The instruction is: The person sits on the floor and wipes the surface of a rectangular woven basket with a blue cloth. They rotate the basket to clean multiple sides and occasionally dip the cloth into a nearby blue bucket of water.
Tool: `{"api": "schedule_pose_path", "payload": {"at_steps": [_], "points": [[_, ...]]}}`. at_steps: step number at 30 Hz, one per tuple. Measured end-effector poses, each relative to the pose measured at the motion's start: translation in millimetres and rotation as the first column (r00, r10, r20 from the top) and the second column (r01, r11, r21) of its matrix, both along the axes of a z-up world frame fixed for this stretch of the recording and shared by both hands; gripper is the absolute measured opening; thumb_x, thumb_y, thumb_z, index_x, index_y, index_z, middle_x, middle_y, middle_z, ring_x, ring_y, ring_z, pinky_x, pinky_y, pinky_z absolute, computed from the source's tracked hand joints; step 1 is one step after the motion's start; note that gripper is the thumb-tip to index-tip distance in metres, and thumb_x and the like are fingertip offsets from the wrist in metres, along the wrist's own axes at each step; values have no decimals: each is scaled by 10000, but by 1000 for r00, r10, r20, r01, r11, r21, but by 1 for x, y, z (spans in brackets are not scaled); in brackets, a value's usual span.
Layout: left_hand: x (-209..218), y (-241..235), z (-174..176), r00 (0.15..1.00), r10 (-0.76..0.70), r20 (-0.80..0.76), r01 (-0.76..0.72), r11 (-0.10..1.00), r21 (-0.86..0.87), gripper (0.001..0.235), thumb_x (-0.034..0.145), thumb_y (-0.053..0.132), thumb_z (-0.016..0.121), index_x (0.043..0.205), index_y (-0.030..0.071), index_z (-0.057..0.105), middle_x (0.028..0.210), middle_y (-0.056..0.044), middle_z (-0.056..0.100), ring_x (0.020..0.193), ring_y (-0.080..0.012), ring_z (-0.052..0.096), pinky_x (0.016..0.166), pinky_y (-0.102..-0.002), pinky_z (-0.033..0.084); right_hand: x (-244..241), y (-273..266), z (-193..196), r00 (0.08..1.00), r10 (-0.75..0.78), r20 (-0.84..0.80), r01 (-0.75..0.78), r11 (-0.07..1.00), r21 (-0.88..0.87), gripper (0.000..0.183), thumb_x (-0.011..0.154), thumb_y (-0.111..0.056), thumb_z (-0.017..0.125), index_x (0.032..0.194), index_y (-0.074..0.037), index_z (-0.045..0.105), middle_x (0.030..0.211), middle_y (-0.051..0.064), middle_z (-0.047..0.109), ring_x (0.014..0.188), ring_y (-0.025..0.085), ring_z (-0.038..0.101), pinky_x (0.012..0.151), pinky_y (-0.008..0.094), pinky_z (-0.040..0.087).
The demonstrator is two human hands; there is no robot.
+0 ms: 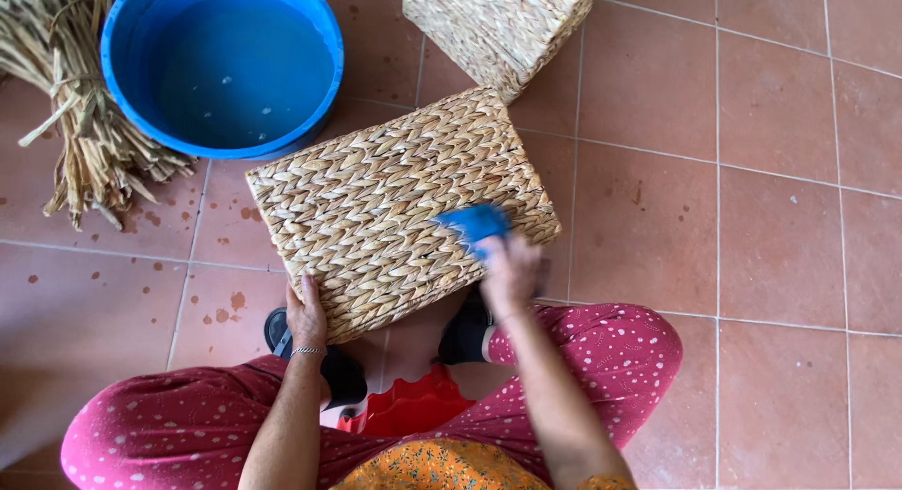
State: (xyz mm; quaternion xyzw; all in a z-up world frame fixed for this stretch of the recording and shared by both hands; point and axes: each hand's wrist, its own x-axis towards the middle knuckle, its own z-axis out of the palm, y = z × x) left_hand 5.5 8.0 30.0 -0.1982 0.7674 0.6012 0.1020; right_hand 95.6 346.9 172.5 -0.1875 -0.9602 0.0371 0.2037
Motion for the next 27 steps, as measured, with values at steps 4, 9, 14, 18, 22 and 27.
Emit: {"api": "schedule_pose_path", "payload": {"at_steps": [4,9,14,18,22,27], "points": [[0,6,23,1000,-14,20,16,994,-108,650,998,536,542,1467,87,513,1227,-193,694,1163,-284,647,997,-389,470,2,75,3,965,-192,-178,186,981,-54,350,832,-20,705,1094,-243,641,1139,90,607,1033,345,570,871,530,451],[-2,5,15,999,-6,44,14,985,-172,632,1009,530,529,1458,85,523,1227,-195,692,1160,-294,643,997,-398,464,-12,-31,-4,949,234,-212,-262,958,-113,314,814,16,684,1044,-196,660,954,82,594,894,311,585,717,472,462],[0,-5,-5,998,-8,55,12,998,-69,658,1062,601,354,1376,83,610,1198,-187,723,1125,-314,683,982,-407,501,-14,-175,14,805,567,-176,-593,779,-203,281,813,-89,679,1069,-201,701,1126,175,597,970,324,580,820,455,518],[-1,-3,-1,992,-34,123,51,990,-132,700,1017,647,339,1450,136,543,1276,-208,669,1204,-352,607,1024,-432,434,-38,-139,1,808,590,10,-571,786,-237,334,867,-145,708,1175,-270,678,1047,157,614,889,324,565,654,424,507],[0,2,15,994,-13,110,21,997,-78,687,1006,628,392,1503,162,480,1343,-220,625,1272,-345,570,1060,-418,408,-77,-18,-7,979,196,50,-190,977,-99,318,952,-161,678,1210,-327,597,1021,120,615,948,318,558,768,451,480],[0,12,30,993,1,121,4,999,-47,660,993,582,427,1525,192,454,1340,-212,638,1251,-331,603,1043,-405,441,-114,72,-8,976,-66,-206,48,995,-92,413,830,-178,744,1195,-236,559,1295,95,592,1147,352,584,968,566,445]]}}
